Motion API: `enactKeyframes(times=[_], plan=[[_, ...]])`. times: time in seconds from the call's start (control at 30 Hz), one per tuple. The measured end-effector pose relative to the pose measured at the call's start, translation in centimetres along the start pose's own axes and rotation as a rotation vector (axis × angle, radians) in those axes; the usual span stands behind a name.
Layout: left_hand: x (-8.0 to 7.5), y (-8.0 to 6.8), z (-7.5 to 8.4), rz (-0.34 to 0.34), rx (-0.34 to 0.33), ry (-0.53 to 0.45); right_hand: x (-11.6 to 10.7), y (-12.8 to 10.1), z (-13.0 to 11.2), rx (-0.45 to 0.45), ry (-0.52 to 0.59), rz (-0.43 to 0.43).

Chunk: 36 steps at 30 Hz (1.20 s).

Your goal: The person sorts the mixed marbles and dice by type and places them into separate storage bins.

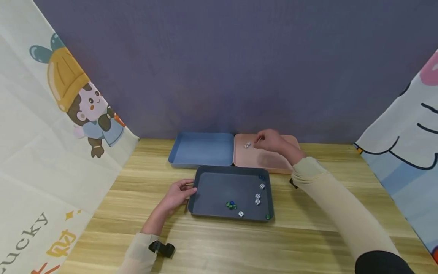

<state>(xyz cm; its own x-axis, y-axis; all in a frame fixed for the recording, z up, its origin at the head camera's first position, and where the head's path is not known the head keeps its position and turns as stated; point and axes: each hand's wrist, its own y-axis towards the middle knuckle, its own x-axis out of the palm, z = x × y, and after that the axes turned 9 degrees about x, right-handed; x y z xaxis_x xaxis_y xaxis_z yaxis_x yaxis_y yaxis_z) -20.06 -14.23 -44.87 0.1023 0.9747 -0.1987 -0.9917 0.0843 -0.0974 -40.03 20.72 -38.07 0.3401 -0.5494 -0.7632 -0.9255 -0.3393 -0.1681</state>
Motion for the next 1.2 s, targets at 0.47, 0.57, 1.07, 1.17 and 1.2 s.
enactKeyframes(times=[0.47,0.57,1.07,1.17,1.2], plan=[[-0.5,1.8,-3.9,0.035,-0.003,-0.029,3.4,-5.8,-3.8,-0.314,-0.101,-0.183],[-0.5,1.7,-3.8,0.033,0.000,-0.033,4.3,-7.1,-4.7,-0.331,-0.131,-0.248],[-0.6,1.7,-3.6,0.018,-0.004,-0.026,9.5,-10.2,-5.6,-0.469,-0.466,-0.448],[-0.6,1.6,-3.4,0.017,-0.004,-0.026,10.1,-10.6,-5.7,-0.507,-0.539,-0.444],[-0.6,1.6,-3.4,0.015,-0.005,-0.024,10.3,-10.7,-5.7,-0.513,-0.560,-0.446]])
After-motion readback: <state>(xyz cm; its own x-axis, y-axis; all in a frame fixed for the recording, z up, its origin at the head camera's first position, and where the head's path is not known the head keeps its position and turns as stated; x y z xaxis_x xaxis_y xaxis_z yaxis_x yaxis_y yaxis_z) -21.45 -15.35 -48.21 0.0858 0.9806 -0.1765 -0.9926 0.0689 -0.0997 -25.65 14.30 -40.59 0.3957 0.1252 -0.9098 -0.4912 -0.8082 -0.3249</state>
